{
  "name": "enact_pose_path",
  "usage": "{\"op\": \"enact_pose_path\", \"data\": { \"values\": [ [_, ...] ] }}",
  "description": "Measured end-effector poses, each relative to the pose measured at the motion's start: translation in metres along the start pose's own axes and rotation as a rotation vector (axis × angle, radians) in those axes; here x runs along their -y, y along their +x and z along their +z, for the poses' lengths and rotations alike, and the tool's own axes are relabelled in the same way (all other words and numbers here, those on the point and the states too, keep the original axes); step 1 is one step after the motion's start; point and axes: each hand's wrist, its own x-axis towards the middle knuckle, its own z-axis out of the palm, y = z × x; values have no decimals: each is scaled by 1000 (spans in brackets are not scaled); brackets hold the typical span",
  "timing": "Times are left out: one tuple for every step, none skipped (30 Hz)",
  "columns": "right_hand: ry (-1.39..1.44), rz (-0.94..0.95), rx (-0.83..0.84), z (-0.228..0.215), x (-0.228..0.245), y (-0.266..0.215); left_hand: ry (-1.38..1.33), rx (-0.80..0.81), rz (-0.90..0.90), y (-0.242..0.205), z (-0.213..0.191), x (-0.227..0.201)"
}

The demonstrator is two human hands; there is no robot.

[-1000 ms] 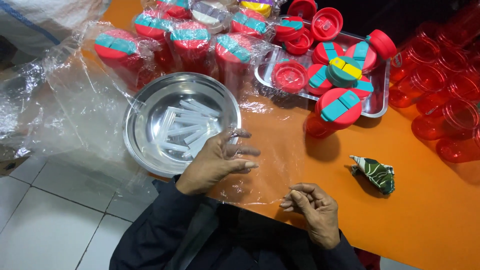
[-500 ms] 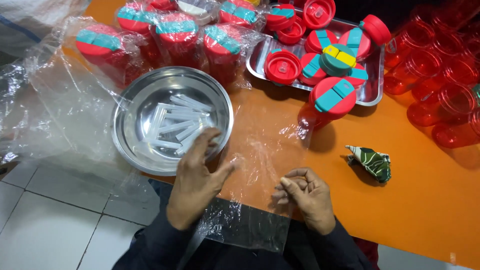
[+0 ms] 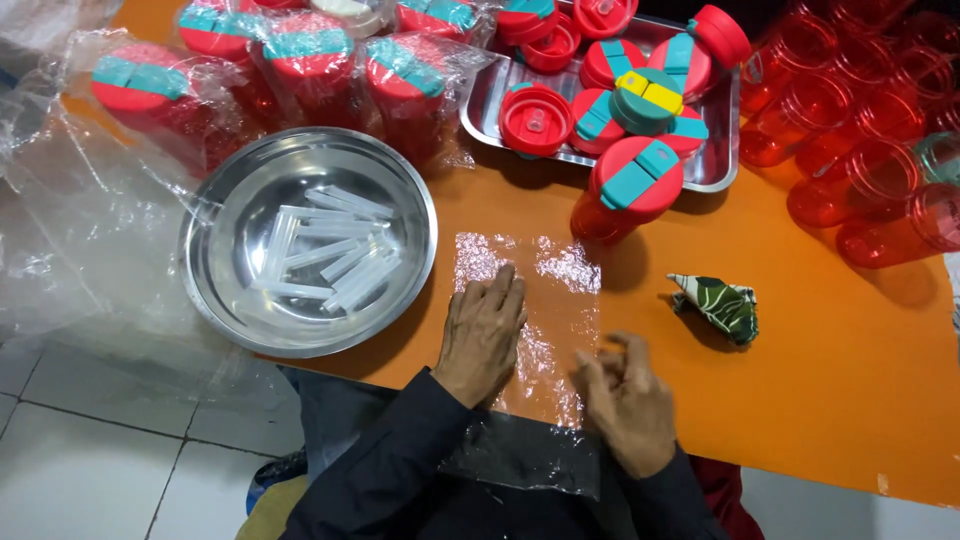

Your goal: Assembling plastic containers by inserting straws into lids, placing lids on cups, and wrapping components in plastic film.

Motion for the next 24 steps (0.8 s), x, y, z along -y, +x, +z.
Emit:
{"op": "enact_pose_path", "data": {
  "values": [
    [-271, -328, -327, 1, -10, 5, -12, 28, 46, -1, -1, 1],
    [-545, -659, -646, 3, -21, 9, -25, 56, 91, -2, -2, 2],
    [-545, -656, -644, 4, -16, 17, -26, 59, 91, -3, -2, 4],
    [-555, -799, -655, 5, -10, 25, -65, 78, 106, -3, -2, 5],
    [-560, -948, -668, 5, -3, 35, -102, 92, 121, -1, -3, 8],
    [-559, -950, -671, 12, -8, 46, -100, 90, 122, 0, -3, 9],
    [-608, -985, -551, 20, -14, 55, -108, 121, 127, 1, -3, 11],
    [-656, -1018, -430, 28, -19, 64, -116, 152, 131, 1, -3, 12],
    [-655, -1021, -434, 32, -20, 63, -113, 148, 133, 4, 1, 14],
    [-672, -949, -358, 36, -21, 62, -123, 122, 122, 8, 5, 17],
    [-688, -880, -276, 41, -22, 60, -134, 97, 104, 9, 9, 19],
    [-687, -887, -274, 41, -21, 59, -132, 93, 98, 11, 13, 20],
    [-647, -901, -302, 40, -21, 58, -79, 69, 77, 12, 17, 20],
    [-606, -915, -330, 39, -21, 57, -27, 45, 56, 14, 21, 20],
    [-607, -918, -327, 39, -22, 60, -27, 43, 52, 16, 22, 21],
    [-596, -939, -361, 38, -23, 62, -128, 108, 24, 18, 24, 20],
    [-585, -960, -407, 36, -23, 67, -227, 169, 8, 25, 25, 21],
    [-585, -963, -416, 32, -20, 72, -224, 162, 14, 29, 20, 18],
    [-607, -965, -412, 29, -19, 74, -143, 181, 37, 30, 16, 13],
    [-629, -967, -408, 26, -18, 76, -61, 199, 61, 31, 11, 9],
    [-628, -969, -408, 24, -15, 78, -60, 198, 59, 30, 13, 10],
    [-652, -939, -373, 23, -12, 80, -53, 130, 82, 28, 15, 12],
    [-675, -907, -340, 21, -10, 82, -45, 62, 107, 27, 17, 13],
    [-674, -908, -341, 18, -5, 82, -44, 61, 108, 27, 19, 14]
  ]
}}
